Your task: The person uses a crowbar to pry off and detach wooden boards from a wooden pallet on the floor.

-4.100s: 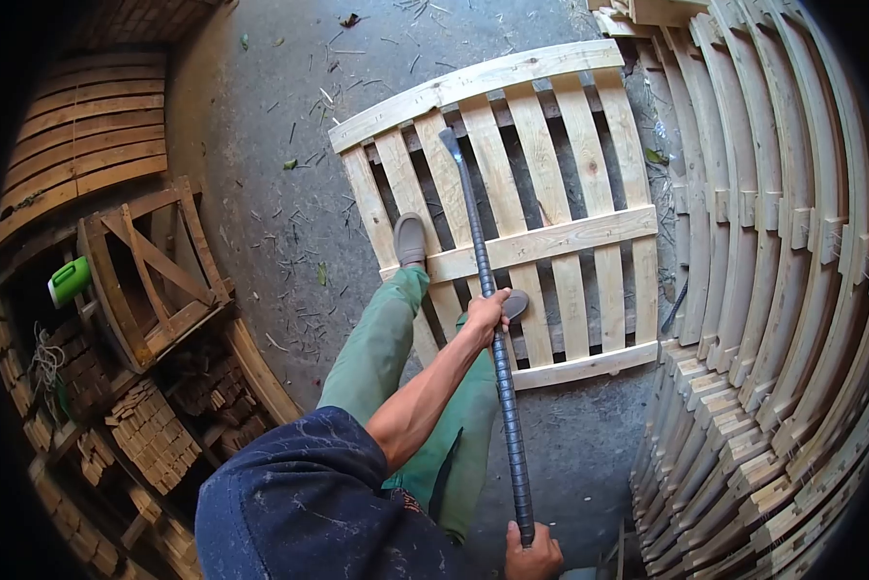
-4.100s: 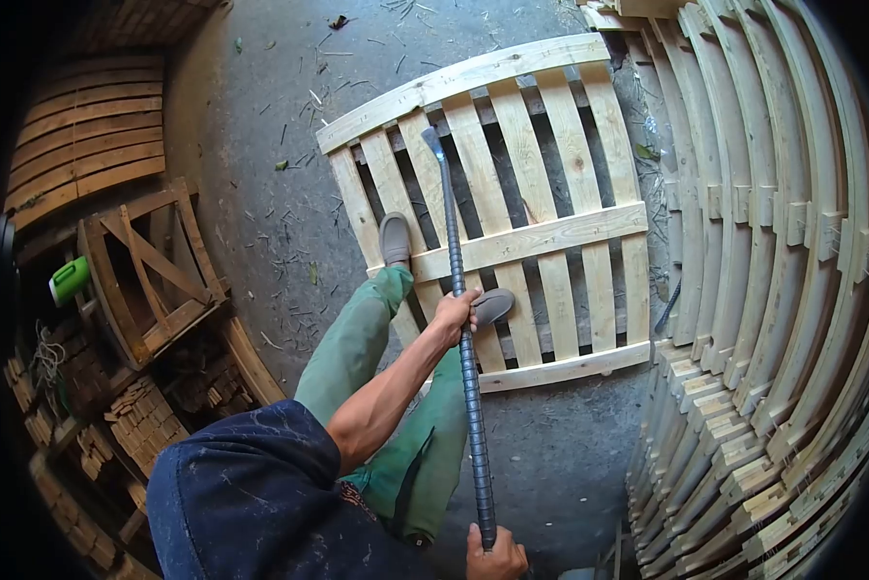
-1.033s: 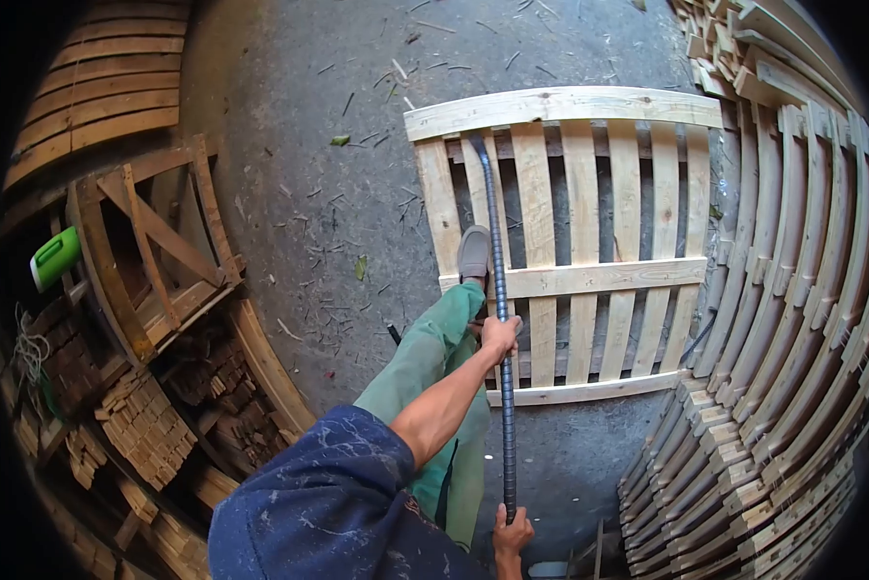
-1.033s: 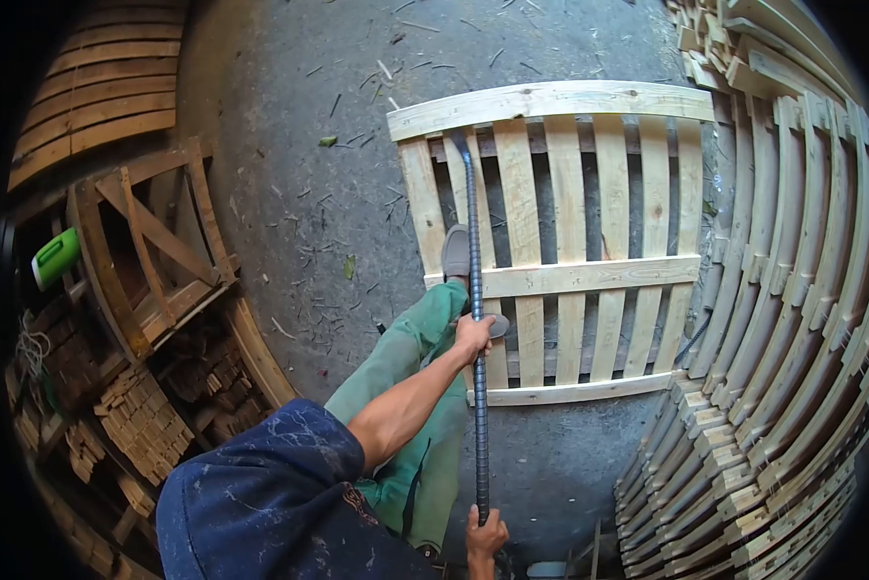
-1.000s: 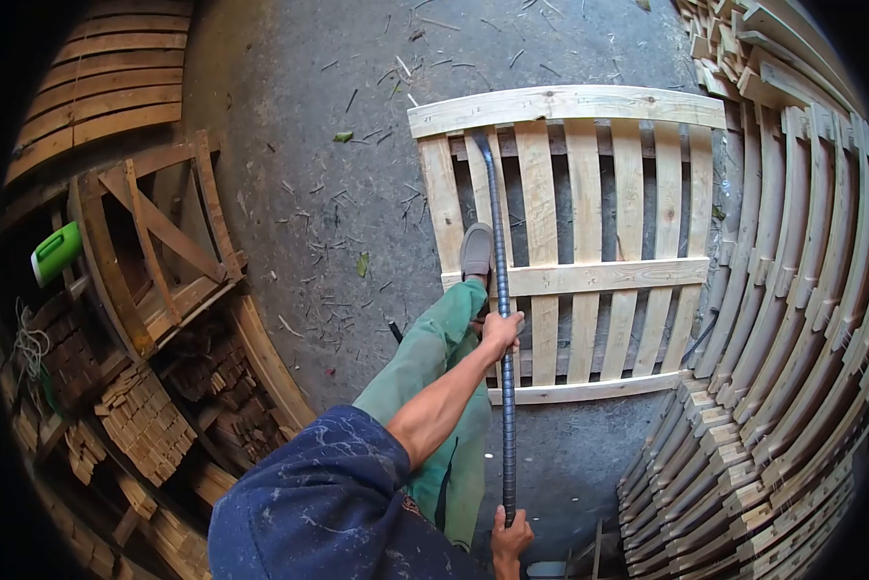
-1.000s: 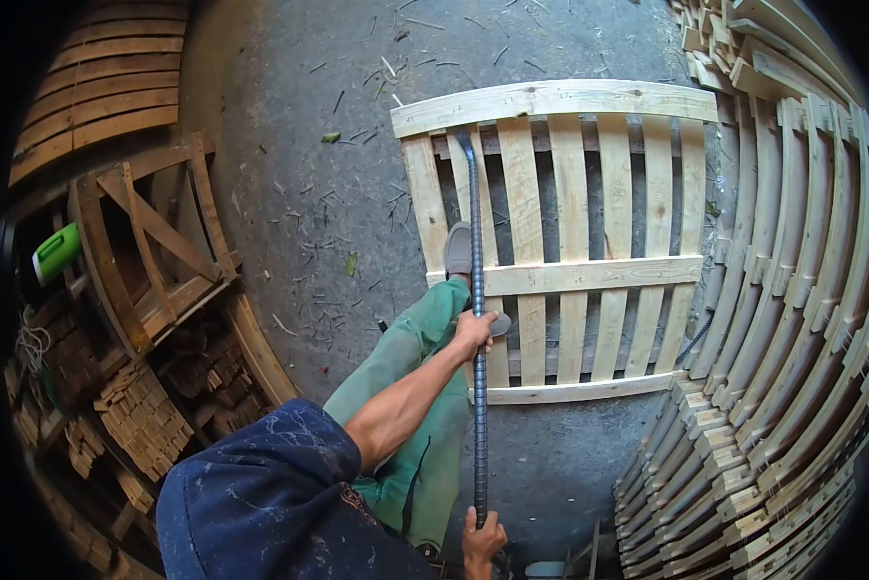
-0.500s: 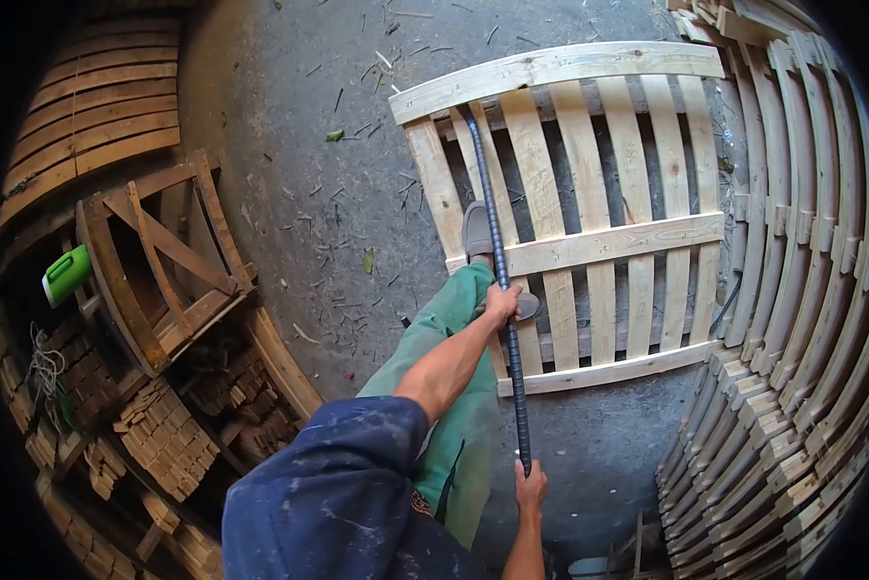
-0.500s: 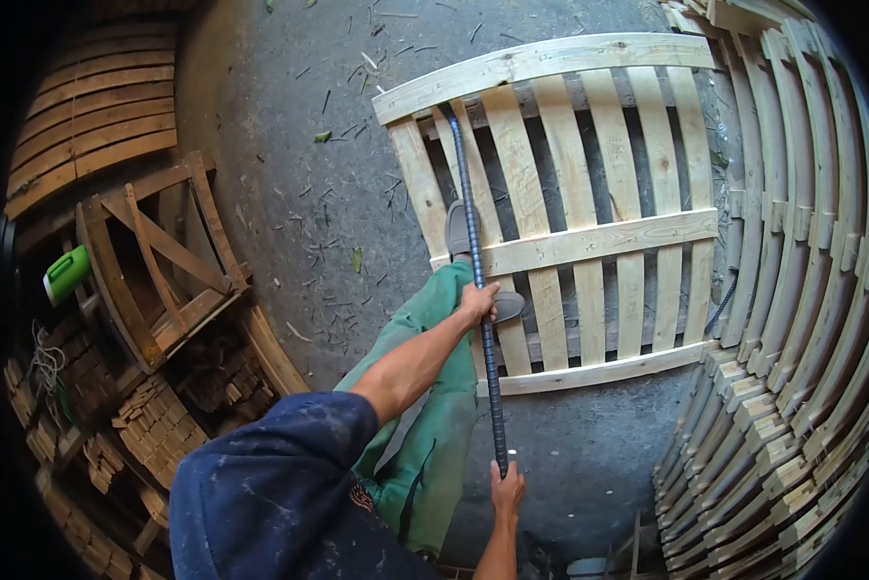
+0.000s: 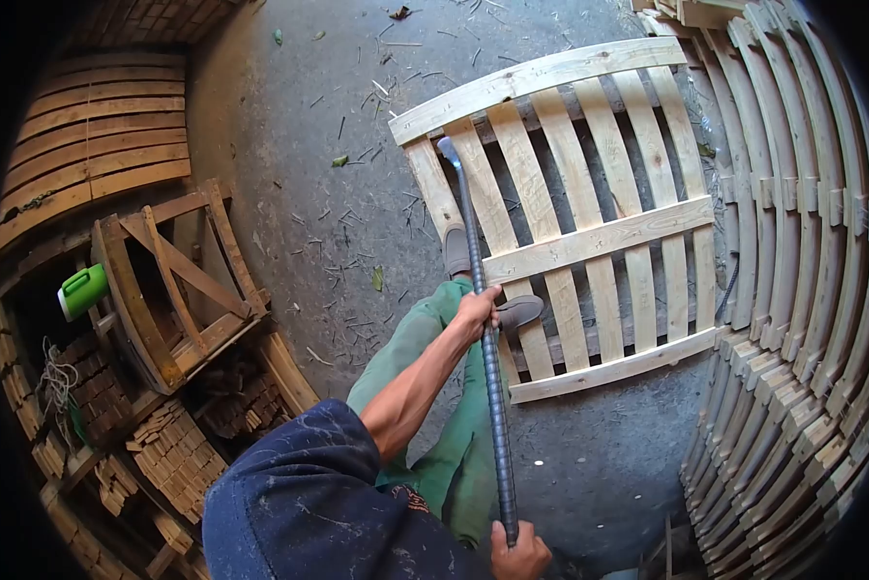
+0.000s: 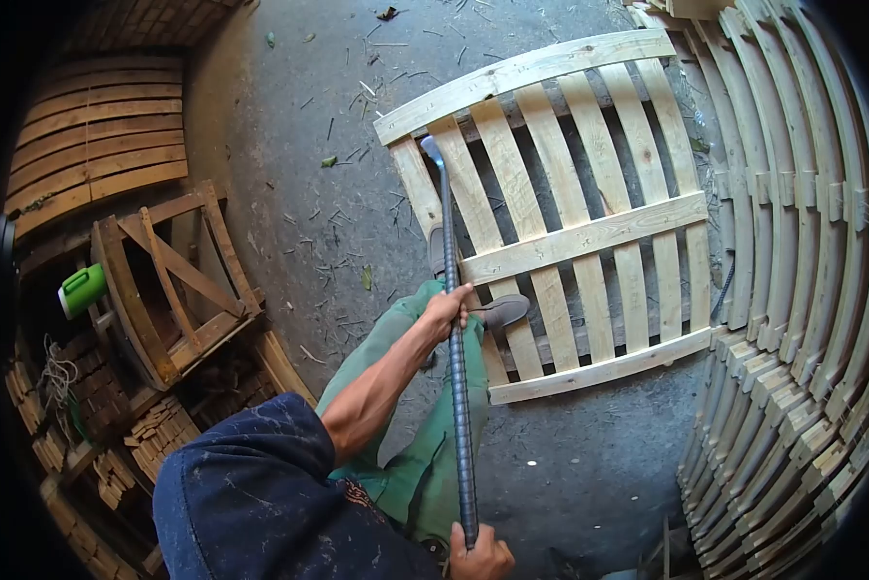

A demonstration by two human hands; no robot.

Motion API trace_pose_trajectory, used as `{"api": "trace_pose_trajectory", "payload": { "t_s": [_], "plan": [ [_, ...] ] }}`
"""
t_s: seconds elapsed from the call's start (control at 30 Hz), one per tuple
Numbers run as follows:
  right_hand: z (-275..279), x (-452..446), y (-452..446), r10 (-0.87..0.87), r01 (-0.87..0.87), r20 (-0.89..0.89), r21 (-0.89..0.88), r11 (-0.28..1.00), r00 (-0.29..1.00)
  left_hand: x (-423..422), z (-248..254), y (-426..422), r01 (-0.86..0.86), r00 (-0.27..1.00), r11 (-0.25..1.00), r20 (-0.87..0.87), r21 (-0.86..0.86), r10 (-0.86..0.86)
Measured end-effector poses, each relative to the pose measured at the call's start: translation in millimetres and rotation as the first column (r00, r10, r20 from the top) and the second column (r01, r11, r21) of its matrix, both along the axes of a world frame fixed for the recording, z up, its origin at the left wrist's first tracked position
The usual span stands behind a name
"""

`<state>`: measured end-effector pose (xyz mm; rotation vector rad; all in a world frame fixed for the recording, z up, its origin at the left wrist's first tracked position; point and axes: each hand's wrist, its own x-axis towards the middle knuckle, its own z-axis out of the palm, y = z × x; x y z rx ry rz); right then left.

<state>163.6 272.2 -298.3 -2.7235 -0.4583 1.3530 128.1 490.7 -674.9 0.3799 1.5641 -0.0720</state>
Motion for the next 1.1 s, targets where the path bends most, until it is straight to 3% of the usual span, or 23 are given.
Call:
{"api": "trace_pose_trajectory", "payload": {
  "t_s": [0.2, 0.3, 0.37, 0.43, 0.47, 0.6, 0.67, 0.83, 1.03, 1.1],
  "plan": [
    [12.7, -16.6, 18.4, 0.062, -0.062, 0.052, 0.016, 0.998, 0.997, -27.3, 17.0, 10.1, -0.099, 0.994, 0.991, -0.050, -0.095, 0.095],
    [16.3, -25.2, 63.1, 0.078, -0.080, 0.051, 0.026, 0.996, 0.996, -33.6, 33.2, 46.5, -0.061, 0.994, 0.991, -0.093, -0.117, 0.050],
    [30.0, -28.6, 107.9, 0.107, -0.107, 0.031, 0.007, 0.994, 0.994, -40.1, 32.9, 85.5, 0.111, 0.993, 0.983, -0.035, -0.147, -0.117],
    [27.1, -30.3, 144.2, 0.207, -0.212, -0.096, -0.042, 0.976, 0.974, -42.6, 21.3, 124.1, -0.049, 0.998, 0.983, -0.056, -0.179, 0.040],
    [28.0, -38.9, 135.5, 0.239, -0.239, 0.010, 0.059, 0.969, 0.971, -43.3, 23.8, 131.7, -0.034, 0.999, 0.982, -0.031, -0.186, 0.029],
    [-6.3, -35.1, 118.0, 0.222, -0.236, 0.139, 0.098, 0.967, 0.965, -46.5, -6.1, 100.1, -0.006, 0.998, 0.984, -0.067, -0.177, -0.006],
    [-54.2, -47.3, 43.4, 0.271, -0.271, -0.025, -0.159, 0.949, 0.962, -44.6, -26.9, 61.6, 0.002, 0.995, 0.990, -0.094, -0.138, -0.015],
    [-122.1, -53.3, -37.1, 0.260, -0.260, -0.001, -0.035, 0.965, 0.966, -38.5, -49.7, 27.2, -0.040, 0.989, 0.997, -0.145, -0.073, 0.029],
    [-102.9, -66.7, -18.0, 0.276, -0.276, 0.010, 0.025, 0.961, 0.961, -49.4, -42.4, 37.2, -0.019, 0.991, 0.998, -0.131, -0.063, 0.010],
    [-70.5, -63.0, 16.2, 0.292, -0.292, 0.012, 0.032, 0.956, 0.956, -56.1, -34.1, 55.5, 0.137, 0.984, 0.986, -0.101, -0.094, -0.147]
  ]
}}
